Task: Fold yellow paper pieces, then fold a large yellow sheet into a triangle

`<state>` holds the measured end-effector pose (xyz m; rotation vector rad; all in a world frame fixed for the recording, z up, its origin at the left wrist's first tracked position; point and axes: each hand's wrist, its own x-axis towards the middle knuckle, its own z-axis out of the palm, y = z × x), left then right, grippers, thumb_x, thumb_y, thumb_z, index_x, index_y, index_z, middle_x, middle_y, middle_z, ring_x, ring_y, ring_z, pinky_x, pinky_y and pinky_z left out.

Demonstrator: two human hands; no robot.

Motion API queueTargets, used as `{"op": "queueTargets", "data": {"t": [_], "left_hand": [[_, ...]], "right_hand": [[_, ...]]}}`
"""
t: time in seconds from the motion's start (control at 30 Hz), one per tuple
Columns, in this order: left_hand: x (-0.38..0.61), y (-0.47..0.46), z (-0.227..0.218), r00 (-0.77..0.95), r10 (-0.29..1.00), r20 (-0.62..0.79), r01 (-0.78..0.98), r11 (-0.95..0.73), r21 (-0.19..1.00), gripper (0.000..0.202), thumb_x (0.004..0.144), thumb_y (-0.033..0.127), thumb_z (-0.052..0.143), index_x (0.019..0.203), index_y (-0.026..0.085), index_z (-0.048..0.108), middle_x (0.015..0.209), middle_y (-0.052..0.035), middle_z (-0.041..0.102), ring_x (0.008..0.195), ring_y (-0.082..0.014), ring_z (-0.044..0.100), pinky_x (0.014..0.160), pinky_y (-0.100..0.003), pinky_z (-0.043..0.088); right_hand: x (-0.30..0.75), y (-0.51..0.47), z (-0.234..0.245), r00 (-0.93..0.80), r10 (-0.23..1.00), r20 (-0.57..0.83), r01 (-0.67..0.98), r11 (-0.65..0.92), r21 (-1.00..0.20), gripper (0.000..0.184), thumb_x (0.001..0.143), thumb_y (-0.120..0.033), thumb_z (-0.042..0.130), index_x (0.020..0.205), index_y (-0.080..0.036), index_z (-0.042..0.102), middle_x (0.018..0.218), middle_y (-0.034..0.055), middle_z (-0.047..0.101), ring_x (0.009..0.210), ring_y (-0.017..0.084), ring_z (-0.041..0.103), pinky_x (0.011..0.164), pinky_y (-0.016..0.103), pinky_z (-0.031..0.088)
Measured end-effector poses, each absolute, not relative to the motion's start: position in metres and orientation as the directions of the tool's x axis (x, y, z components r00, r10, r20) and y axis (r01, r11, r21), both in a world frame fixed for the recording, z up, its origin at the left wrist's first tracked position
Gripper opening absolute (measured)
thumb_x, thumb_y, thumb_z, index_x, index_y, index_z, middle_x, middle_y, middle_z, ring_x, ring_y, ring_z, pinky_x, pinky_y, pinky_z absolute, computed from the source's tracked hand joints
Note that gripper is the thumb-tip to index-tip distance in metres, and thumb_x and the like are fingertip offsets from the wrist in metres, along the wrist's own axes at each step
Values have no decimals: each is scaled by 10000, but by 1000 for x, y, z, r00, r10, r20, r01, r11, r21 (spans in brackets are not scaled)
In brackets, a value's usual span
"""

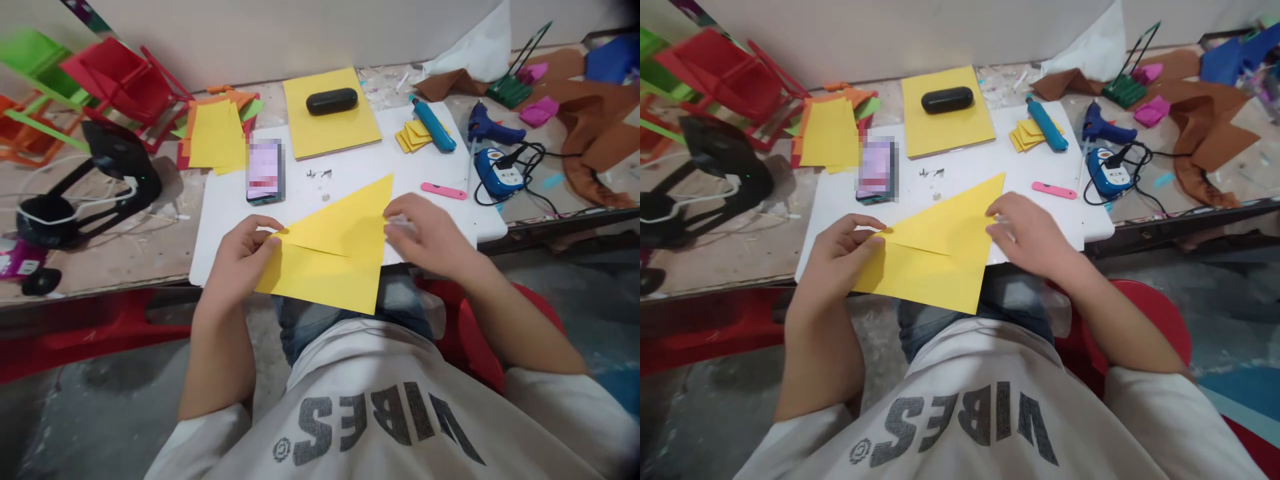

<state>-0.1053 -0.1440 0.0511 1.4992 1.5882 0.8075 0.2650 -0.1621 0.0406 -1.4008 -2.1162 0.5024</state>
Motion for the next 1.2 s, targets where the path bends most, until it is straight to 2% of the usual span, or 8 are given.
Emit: {"op": "queueTargets", "data": {"t": [0.2,0.33,0.43,0.6,0.8,0.87,1.07,1.2], "left_hand": [[-120,-166,42,-95,969,-227,203,242,949,250,668,314,838,886,220,920,749,-31,802,643,-152,650,581,-250,478],[-140,-195,21,68,966,-248,-13,249,968,464,563,247,949,1025,214,964,904,-91,918,784,-246,836,724,-311,650],[-151,-213,3,30,986,-164,108,160,981,450,745,370,1054,1158,221,959,1132,-139,954,977,-290,898,874,-365,715],[-146,-220,-4,-27,978,207,448,-174,877,350,885,581,979,1058,278,984,1067,-98,926,951,-274,845,874,-381,682],[-114,-222,33,-160,736,658,455,-536,711,235,916,545,997,912,313,957,1127,-70,796,938,-224,764,850,-403,661],[-103,-227,50,-211,756,620,338,-539,772,178,930,441,1012,912,284,930,1115,-47,866,929,-224,791,864,-408,679],[-71,-204,102,-339,847,409,92,-403,911,131,851,266,925,848,220,802,701,42,764,499,-97,629,494,-240,491],[-61,-159,100,-234,927,292,-3,-302,953,255,714,328,930,864,211,760,695,30,767,488,-100,615,494,-248,494]], "right_hand": [[258,-211,19,-614,754,234,608,641,-469,623,994,-208,682,1616,-230,698,1768,186,698,1683,394,638,1361,649,511],[250,-218,-2,-570,742,352,639,670,-378,557,1048,-156,649,1593,-226,739,1649,152,801,1615,375,714,1266,608,552],[244,-218,-15,-500,722,477,631,682,-370,409,1083,-123,619,1399,-263,836,1445,99,909,1434,328,832,1099,530,605],[240,-214,-17,-388,690,611,585,697,-415,299,1077,-162,611,1194,-288,856,1228,92,955,1148,296,913,939,489,631],[245,-226,47,-369,678,636,522,717,-462,226,1105,-334,642,1201,-304,844,1052,93,943,953,296,912,889,474,662],[245,-231,81,-266,737,622,607,629,-486,210,1114,-344,644,1154,-313,849,1003,99,920,888,302,875,843,474,657],[239,-175,166,-51,726,685,611,565,-554,222,1043,-319,744,835,-280,678,779,29,704,730,232,670,725,430,554],[244,-99,159,-297,908,295,422,402,-813,90,1033,-231,717,1108,-251,764,1175,109,872,1015,275,818,945,482,699]]}}
